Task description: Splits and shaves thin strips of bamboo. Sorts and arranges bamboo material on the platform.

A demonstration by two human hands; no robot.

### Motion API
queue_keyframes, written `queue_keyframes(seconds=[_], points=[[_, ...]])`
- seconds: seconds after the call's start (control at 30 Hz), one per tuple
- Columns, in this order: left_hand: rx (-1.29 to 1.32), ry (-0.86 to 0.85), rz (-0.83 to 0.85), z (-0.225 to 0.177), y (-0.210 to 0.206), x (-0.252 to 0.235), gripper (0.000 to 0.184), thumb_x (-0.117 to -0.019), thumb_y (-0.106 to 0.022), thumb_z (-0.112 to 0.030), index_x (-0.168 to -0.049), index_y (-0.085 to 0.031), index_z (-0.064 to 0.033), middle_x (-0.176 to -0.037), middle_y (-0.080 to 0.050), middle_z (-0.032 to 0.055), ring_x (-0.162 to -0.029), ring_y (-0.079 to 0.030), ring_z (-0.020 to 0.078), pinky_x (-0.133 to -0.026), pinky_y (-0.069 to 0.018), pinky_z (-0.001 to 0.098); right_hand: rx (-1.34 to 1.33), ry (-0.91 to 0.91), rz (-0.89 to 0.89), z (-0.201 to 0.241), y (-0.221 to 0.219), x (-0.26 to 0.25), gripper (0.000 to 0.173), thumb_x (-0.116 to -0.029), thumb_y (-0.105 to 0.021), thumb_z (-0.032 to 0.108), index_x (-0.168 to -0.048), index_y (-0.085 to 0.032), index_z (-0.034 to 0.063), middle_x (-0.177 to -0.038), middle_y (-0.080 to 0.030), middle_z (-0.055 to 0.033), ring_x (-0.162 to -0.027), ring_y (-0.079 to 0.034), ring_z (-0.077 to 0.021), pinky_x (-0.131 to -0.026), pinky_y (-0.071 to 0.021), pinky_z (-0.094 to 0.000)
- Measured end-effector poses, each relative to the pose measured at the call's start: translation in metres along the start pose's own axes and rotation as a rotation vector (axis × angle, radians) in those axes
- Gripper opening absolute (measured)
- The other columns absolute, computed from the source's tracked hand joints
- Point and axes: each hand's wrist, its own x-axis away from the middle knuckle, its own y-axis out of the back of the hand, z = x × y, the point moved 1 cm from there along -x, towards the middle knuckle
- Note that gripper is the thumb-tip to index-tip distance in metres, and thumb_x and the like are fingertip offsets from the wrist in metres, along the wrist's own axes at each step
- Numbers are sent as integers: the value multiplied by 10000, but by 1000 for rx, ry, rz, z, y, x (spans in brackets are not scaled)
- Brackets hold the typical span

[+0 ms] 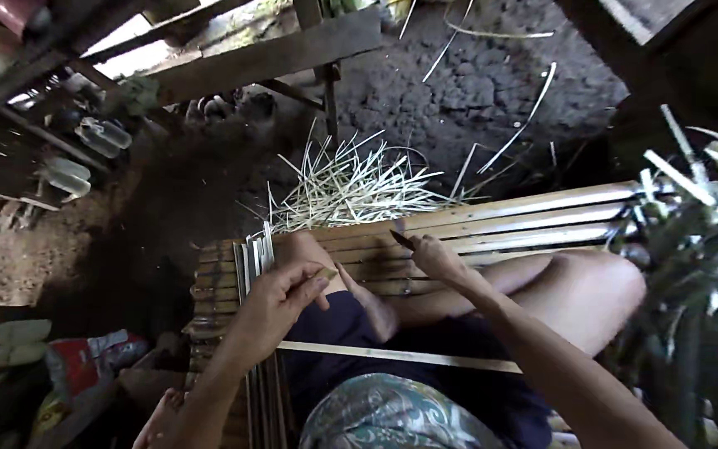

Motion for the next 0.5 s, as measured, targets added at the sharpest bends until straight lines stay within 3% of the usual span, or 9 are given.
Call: queue_keyframes(seconds=[0.07,0.1,0.13,0.2,0.23,0.33,0.4,0.5], points=[[9,-41,16,-6,-2,3,170,-1044,-571,-199,-1076,-712,-110,-788,-696,-98,-566,-505,-65,-519,-397,105,-204,164,-140,16,31,30,255,-1007,-608,58,-1236,-628,-54,-1023,-647,-337,-879,-643,-519,-758,-499,-682],[9,-58,25,-9,-4,5,173,-1042,-578,-211,-1063,-718,-112,-788,-697,-110,-573,-509,-72,-525,-402,100,-312,263,-227,24,44,44,236,-1015,-617,85,-1218,-645,-31,-898,-656,-272,-731,-630,-420,-664,-504,-601],[9,-69,31,-11,-5,6,182,-1042,-583,-229,-1051,-726,-117,-787,-695,-118,-577,-507,-76,-529,-401,96,-427,344,-302,31,54,58,225,-1023,-620,134,-1200,-652,-1,-823,-652,-183,-639,-602,-289,-597,-508,-483],[-2,-64,42,-15,-7,8,191,-1038,-591,-257,-1034,-733,-130,-781,-694,-133,-575,-500,-90,-529,-396,88,-647,505,-380,48,68,84,175,-1026,-575,204,-1151,-632,96,-792,-639,22,-604,-588,-36,-553,-514,-214],[-2,-55,51,-18,-9,10,186,-1035,-597,-263,-1028,-731,-134,-778,-695,-137,-571,-501,-94,-524,-395,85,-752,584,-338,57,74,96,177,-1033,-533,201,-1163,-622,119,-817,-665,64,-631,-619,-3,-567,-535,-172],[26,-16,98,-24,-11,13,143,-1021,-621,-244,-1027,-709,-131,-771,-700,-135,-564,-507,-102,-512,-394,80,-954,673,-5,80,78,133,259,-1059,-456,182,-1261,-608,124,-923,-730,40,-653,-672,-48,-572,-588,-210],[30,11,125,-27,-14,14,141,-1018,-626,-247,-1011,-704,-129,-762,-698,-135,-558,-501,-106,-503,-381,77,-1032,643,220,92,69,151,189,-1064,-441,165,-1147,-605,124,-897,-739,42,-581,-646,-30,-515,-562,-186],[-16,37,150,-29,-16,18,162,-1016,-630,-270,-1013,-723,-138,-763,-700,-137,-573,-514,-101,-517,-385,81,-988,653,366,102,59,166,198,-1052,-426,147,-1086,-617,110,-849,-695,84,-564,-584,27,-500,-507,-138]])
